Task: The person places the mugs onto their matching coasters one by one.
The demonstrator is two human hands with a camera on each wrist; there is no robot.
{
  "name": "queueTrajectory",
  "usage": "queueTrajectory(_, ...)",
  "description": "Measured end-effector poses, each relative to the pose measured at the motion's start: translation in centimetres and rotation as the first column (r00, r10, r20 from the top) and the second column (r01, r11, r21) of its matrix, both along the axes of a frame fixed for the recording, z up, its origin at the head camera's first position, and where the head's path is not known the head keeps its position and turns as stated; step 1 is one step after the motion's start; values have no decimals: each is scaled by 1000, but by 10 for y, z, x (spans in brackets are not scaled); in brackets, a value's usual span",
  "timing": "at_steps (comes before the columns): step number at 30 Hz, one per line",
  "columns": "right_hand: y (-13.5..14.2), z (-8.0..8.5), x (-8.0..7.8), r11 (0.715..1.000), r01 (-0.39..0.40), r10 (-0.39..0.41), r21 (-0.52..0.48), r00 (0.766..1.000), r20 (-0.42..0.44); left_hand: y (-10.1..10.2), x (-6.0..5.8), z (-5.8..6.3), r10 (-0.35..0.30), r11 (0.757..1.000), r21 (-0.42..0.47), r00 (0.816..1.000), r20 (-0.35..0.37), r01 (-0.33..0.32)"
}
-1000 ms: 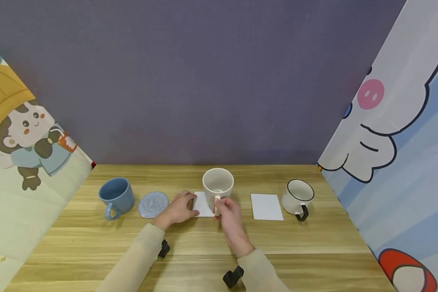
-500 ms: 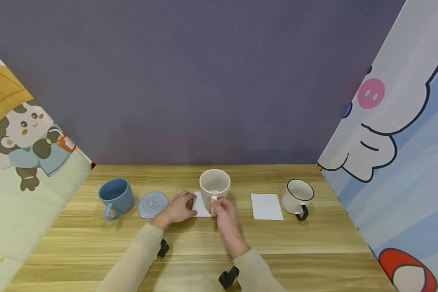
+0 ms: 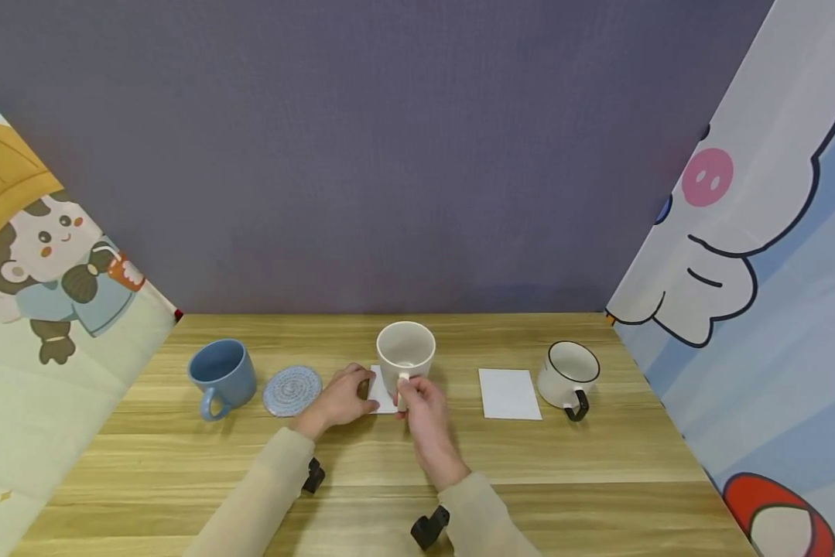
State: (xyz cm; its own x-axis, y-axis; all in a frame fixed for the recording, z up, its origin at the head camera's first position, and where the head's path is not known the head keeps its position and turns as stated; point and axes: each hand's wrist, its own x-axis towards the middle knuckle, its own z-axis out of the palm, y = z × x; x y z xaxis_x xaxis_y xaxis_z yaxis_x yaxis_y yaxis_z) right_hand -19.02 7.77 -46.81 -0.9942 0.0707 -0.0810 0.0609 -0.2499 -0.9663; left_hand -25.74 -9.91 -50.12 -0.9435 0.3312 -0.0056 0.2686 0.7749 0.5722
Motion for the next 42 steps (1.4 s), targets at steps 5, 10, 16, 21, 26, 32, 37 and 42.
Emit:
queueTrajectory(5,-1,0,0,1000,-8,8,18,1000,-3,1,-1,-1,0,1000,-12,1000,-12,0)
queueTrajectory(10,-1,0,0,1000,-9,9,18,1000,-4,2,0,0,9,1000,-13,1000,-12,-9)
queueTrajectory(16,-1,1,0,1000,-7,7,24,1000,1,1,0,1,-17,1000,-16,1000,-19,16)
queueTrajectory(21,-2,1,0,1000,-9,9,23,1000,-5,-3,-1,1,-57,998,-24,998,-10,56)
queueTrajectory(26,-3,1,0,1000,0,0,26,1000,-13,-5,-1,2,-71,997,-23,997,7,71)
queueTrajectory(32,-6,2,0,1000,0,0,28,1000,-8,-5,0,0,-65,998,-24,998,13,66)
queueTrajectory(37,-8,1,-2,1000,-2,2,28,1000,-3,-4,-1,-2,-60,998,-25,998,10,60)
queueTrajectory(42,-8,-3,-3,999,-6,6,40,1000,-5,-5,-1,-2,-65,998,-26,998,8,65)
